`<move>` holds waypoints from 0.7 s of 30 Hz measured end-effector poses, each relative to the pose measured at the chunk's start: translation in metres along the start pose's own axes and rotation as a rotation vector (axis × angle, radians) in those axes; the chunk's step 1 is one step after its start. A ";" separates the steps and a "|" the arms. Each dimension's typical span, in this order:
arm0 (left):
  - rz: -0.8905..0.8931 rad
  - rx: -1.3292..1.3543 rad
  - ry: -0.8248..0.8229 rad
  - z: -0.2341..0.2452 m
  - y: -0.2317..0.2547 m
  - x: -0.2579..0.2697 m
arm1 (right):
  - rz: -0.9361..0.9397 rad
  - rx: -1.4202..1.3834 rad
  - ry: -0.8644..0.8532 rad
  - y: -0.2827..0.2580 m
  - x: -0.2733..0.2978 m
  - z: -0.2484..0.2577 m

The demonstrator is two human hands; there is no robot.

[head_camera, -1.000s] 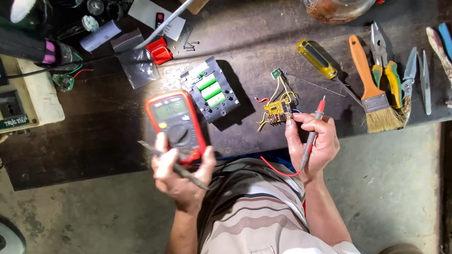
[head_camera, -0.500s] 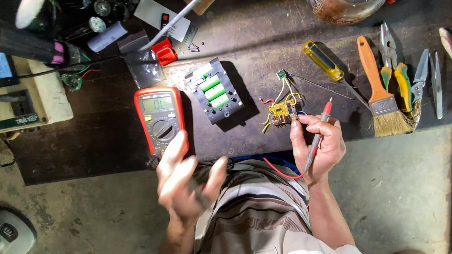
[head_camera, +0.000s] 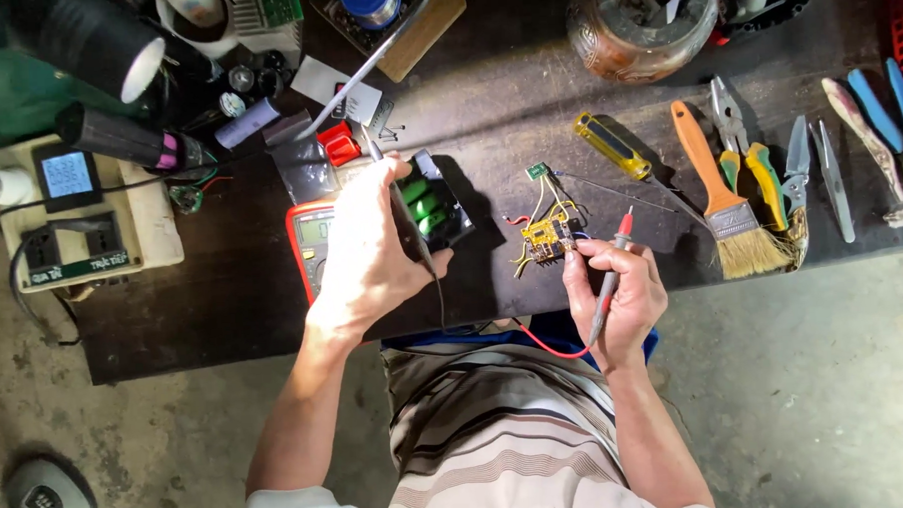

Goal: The person uses a multimeter to test a small circuit board and a battery pack. They hold the probes against various points on the circuit board and the battery terminals to measure voltage, with the multimeter display visible throughout.

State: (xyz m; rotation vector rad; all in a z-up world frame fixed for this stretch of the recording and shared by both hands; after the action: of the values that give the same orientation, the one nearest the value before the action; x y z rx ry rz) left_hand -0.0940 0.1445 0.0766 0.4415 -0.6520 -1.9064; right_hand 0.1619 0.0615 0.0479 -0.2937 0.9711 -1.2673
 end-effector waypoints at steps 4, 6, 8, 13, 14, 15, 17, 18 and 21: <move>-0.100 -0.081 0.152 0.001 0.006 0.002 | 0.062 -0.052 0.115 0.003 0.002 0.003; -0.119 -0.101 0.177 0.000 0.010 0.002 | 0.067 -0.043 0.125 0.003 0.002 0.004; -0.125 -0.154 0.182 -0.002 0.014 0.000 | 0.050 -0.013 0.100 0.002 0.002 0.004; -0.105 -0.093 0.087 -0.008 0.018 -0.004 | 0.066 -0.011 0.112 0.004 0.003 0.004; -0.062 -0.045 0.029 -0.010 0.017 -0.005 | 0.065 -0.008 0.109 0.005 0.004 0.003; -0.059 -0.045 0.028 -0.010 0.018 -0.004 | 0.064 -0.009 0.107 0.004 0.004 0.003; 0.010 -0.034 -0.021 -0.013 0.014 -0.008 | 0.082 -0.005 0.111 0.001 0.002 0.004; 0.008 -0.036 -0.020 -0.014 0.014 -0.008 | 0.082 -0.005 0.114 0.000 0.002 0.004; 0.080 -0.033 -0.023 -0.018 0.007 -0.010 | 0.090 0.002 0.126 0.001 0.003 0.005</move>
State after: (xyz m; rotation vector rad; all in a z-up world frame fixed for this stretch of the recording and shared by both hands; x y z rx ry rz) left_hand -0.0749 0.1469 0.0668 0.3678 -0.6438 -1.8466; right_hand 0.1659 0.0574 0.0484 -0.1684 1.0780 -1.2160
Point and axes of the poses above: each hand's wrist, its own x-axis away from the middle knuckle, its own z-axis out of the back of the hand, y = z × x, the point moved 7 cm from there along -x, towards the middle knuckle, and after that the axes turned 11 degrees about -y, right-handed, at the moved point
